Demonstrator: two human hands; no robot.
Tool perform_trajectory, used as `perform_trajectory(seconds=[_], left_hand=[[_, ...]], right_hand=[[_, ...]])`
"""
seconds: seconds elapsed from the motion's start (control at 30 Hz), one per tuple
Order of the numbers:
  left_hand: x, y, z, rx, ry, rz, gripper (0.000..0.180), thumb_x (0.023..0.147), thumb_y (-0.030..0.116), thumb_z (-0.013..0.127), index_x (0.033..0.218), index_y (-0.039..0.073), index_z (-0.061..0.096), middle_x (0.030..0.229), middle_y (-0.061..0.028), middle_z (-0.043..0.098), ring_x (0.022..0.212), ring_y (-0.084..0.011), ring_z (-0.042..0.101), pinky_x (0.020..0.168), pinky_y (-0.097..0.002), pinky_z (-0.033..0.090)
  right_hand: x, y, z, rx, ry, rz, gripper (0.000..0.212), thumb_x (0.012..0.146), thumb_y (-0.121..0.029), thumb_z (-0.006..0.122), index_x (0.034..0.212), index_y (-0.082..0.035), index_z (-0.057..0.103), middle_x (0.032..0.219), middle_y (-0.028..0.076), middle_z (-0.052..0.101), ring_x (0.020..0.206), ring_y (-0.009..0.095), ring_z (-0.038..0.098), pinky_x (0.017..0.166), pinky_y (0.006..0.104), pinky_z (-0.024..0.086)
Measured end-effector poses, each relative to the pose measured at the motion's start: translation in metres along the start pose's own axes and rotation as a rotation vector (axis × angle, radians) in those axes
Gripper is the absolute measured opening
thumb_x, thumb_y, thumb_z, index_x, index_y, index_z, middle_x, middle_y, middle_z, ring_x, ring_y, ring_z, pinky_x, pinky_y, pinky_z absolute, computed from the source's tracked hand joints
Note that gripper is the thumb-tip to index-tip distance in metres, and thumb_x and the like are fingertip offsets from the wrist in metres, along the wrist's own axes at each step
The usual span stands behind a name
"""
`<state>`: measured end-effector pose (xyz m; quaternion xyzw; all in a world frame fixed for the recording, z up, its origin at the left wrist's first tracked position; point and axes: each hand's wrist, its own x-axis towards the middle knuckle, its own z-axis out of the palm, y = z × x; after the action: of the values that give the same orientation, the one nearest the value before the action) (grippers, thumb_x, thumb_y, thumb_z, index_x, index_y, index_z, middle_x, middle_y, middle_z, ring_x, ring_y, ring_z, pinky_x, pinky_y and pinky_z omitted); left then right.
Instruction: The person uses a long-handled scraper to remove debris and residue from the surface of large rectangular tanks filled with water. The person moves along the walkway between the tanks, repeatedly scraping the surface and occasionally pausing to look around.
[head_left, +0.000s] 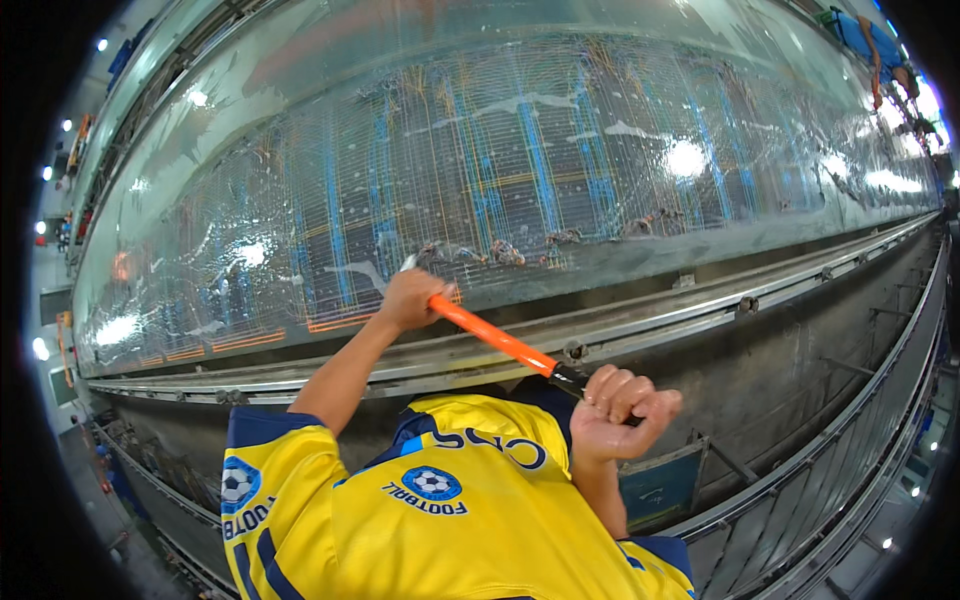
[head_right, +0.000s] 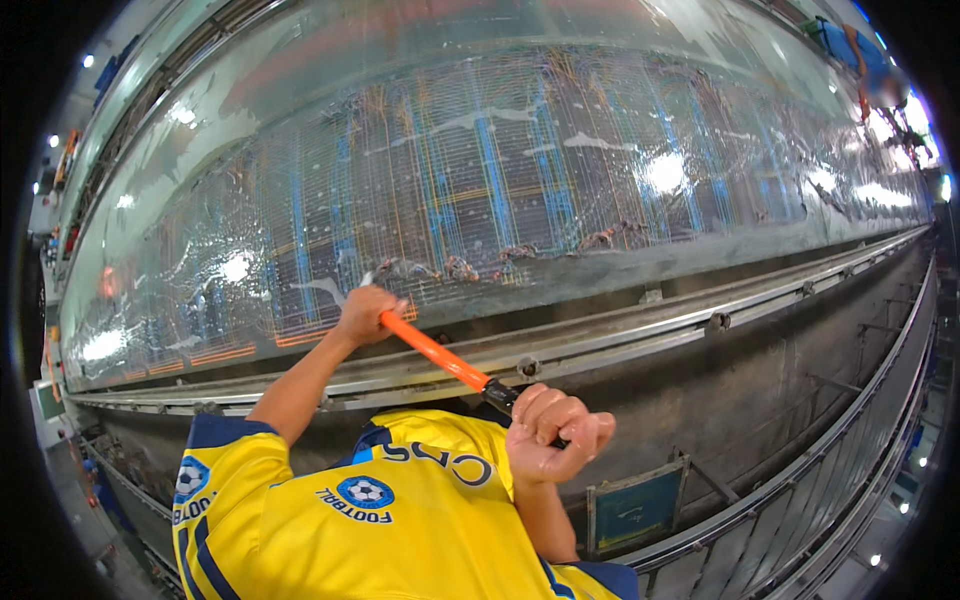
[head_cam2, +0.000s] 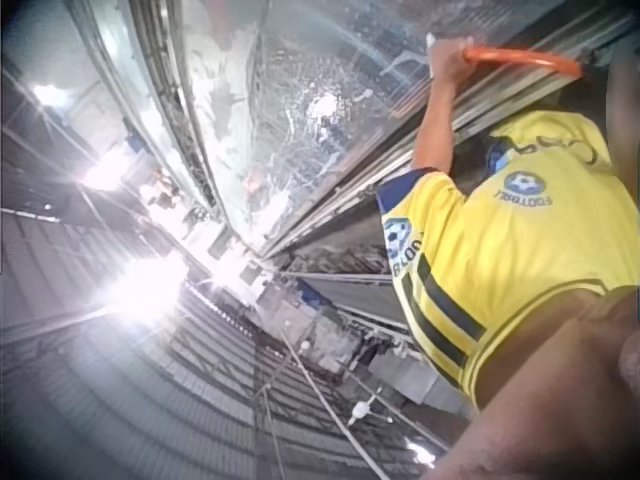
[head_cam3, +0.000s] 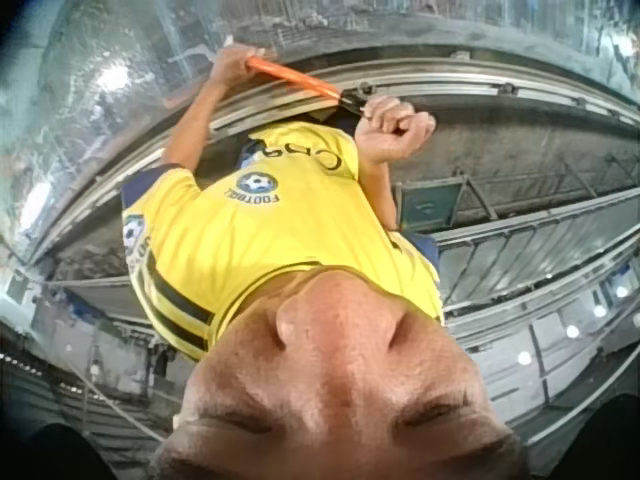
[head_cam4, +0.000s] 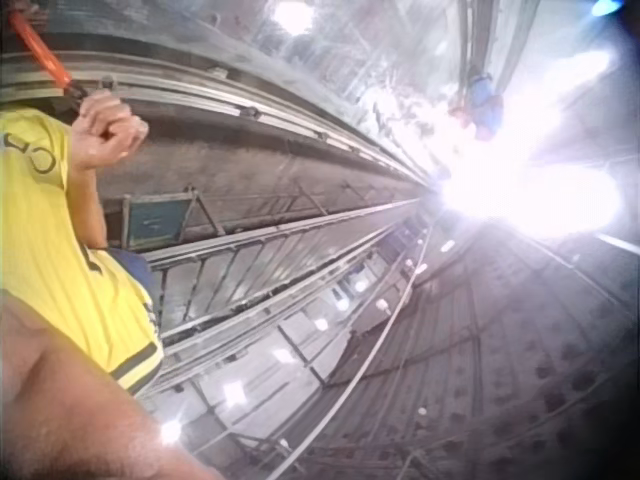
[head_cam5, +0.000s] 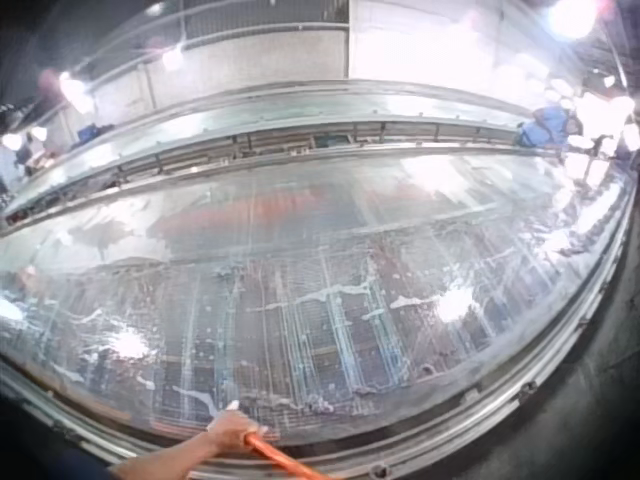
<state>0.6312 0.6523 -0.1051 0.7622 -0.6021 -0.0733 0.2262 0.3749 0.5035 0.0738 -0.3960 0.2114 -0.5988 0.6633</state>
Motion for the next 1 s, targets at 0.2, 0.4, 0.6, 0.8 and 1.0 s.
perform_trajectory(seconds=[0.2, 0.4, 0.6, 0.8, 1.0], left_hand=[[0.142, 0.145, 0.072, -0.364, 0.164, 0.234, 0.029, 0.089, 0.029, 0.074, 0.065, 0.018, 0.062, 0.057, -0.0044, 0.056, 0.054, -0.0284, 0.059, 0.051, -0.0411, 0.043], [0.23, 0.216, 0.157, -0.518, 0.1, 0.233, 0.044, 0.092, 0.033, 0.07, 0.057, 0.015, 0.05, 0.052, -0.0069, 0.053, 0.052, -0.0345, 0.055, 0.048, -0.0467, 0.037], [0.229, 0.208, 0.165, -0.5, -0.029, 0.236, 0.044, 0.092, 0.034, 0.069, 0.056, 0.015, 0.051, 0.05, -0.0063, 0.052, 0.049, -0.0335, 0.053, 0.046, -0.0452, 0.039], [0.201, 0.171, 0.142, -0.544, 0.039, 0.247, 0.044, 0.093, 0.035, 0.068, 0.057, 0.016, 0.05, 0.051, -0.0046, 0.052, 0.048, -0.0299, 0.053, 0.048, -0.0428, 0.04], [0.145, 0.119, 0.107, -0.521, 0.062, 0.291, 0.042, 0.092, 0.035, 0.069, 0.059, 0.016, 0.05, 0.055, -0.0043, 0.055, 0.052, -0.0285, 0.056, 0.051, -0.0416, 0.042]], right_hand=[[0.097, -0.118, -0.077, -0.05, -0.007, -0.22, 0.039, 0.11, -0.031, 0.04, 0.074, -0.016, 0.037, 0.051, -0.003, 0.031, 0.041, 0.008, 0.024, 0.042, 0.0262, 0.025], [0.141, -0.153, -0.131, -0.147, 0.245, -0.318, 0.044, 0.108, -0.028, 0.046, 0.067, -0.017, 0.036, 0.052, -0.003, 0.025, 0.044, 0.009, 0.022, 0.046, 0.0271, 0.022], [0.153, -0.145, -0.138, -0.204, 0.517, -0.348, 0.043, 0.104, -0.028, 0.054, 0.066, -0.017, 0.036, 0.053, -0.004, 0.021, 0.042, 0.009, 0.02, 0.044, 0.0269, 0.021], [0.119, -0.132, -0.105, -0.204, 0.393, -0.317, 0.043, 0.103, -0.026, 0.051, 0.063, -0.016, 0.038, 0.051, -0.003, 0.03, 0.04, 0.009, 0.028, 0.041, 0.0261, 0.028], [0.075, -0.106, -0.08, -0.089, 0.305, -0.285, 0.038, 0.103, -0.025, 0.049, 0.068, -0.015, 0.038, 0.051, -0.004, 0.029, 0.038, 0.008, 0.025, 0.039, 0.0256, 0.023]])
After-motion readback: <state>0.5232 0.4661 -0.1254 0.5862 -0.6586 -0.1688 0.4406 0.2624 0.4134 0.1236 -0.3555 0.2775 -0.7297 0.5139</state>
